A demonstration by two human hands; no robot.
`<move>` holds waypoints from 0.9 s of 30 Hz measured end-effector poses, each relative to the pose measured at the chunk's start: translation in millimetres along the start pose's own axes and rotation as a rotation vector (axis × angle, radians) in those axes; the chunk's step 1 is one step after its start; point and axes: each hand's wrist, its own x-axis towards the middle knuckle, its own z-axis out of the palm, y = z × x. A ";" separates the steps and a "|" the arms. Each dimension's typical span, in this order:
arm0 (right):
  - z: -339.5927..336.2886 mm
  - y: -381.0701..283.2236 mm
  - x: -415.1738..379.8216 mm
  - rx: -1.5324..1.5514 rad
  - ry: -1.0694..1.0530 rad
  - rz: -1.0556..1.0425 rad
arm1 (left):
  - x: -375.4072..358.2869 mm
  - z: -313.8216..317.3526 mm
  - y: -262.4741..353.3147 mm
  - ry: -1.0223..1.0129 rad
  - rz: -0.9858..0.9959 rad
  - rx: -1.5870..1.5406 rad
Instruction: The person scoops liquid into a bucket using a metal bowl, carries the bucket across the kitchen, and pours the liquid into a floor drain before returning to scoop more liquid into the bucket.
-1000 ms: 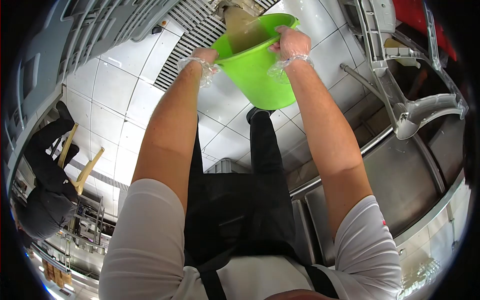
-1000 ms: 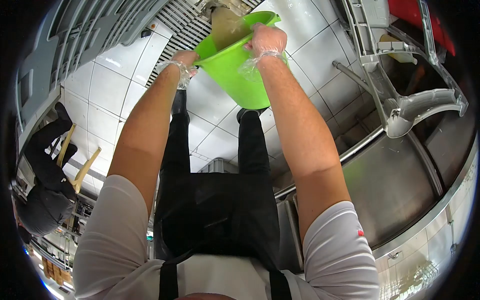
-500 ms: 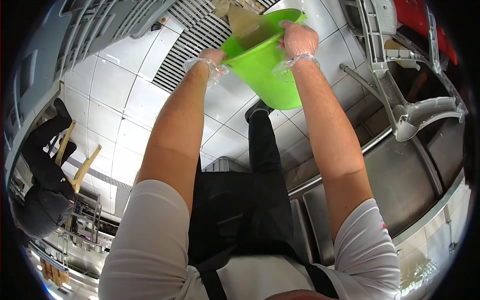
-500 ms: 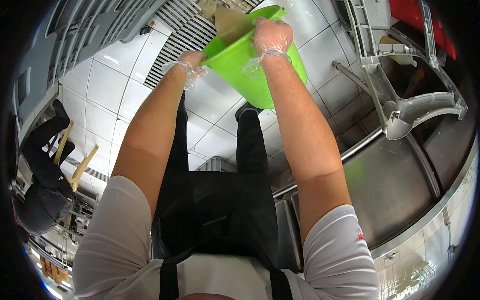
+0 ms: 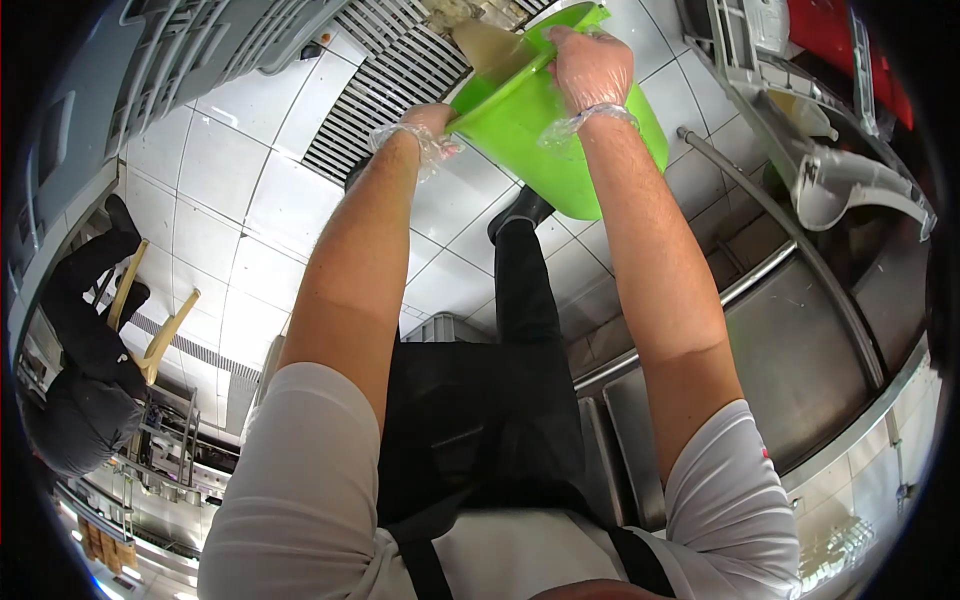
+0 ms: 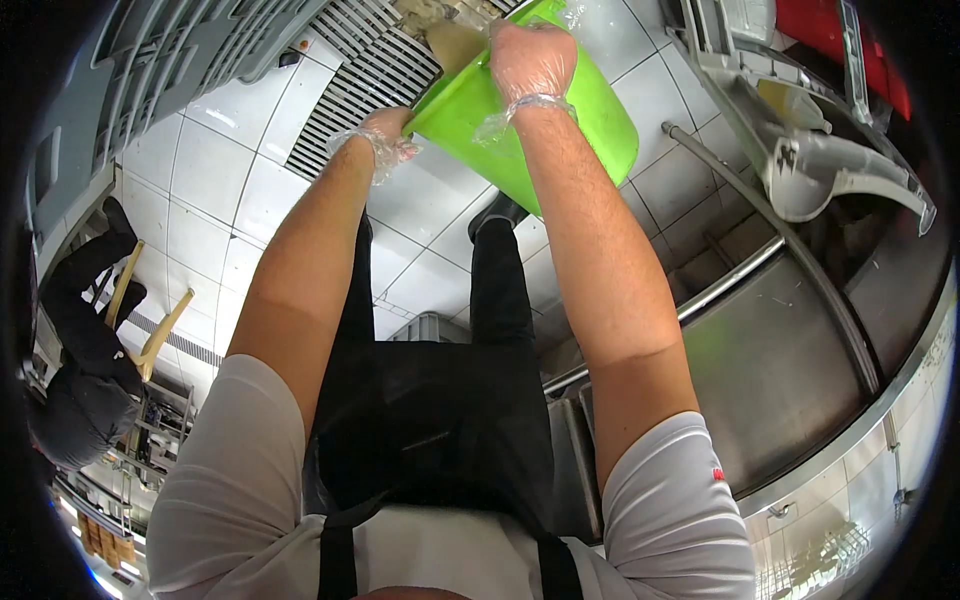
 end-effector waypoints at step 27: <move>9.0 -69.2 -44.4 0.121 -0.060 0.080 | -36.9 -36.2 34.6 -0.018 -0.086 -0.273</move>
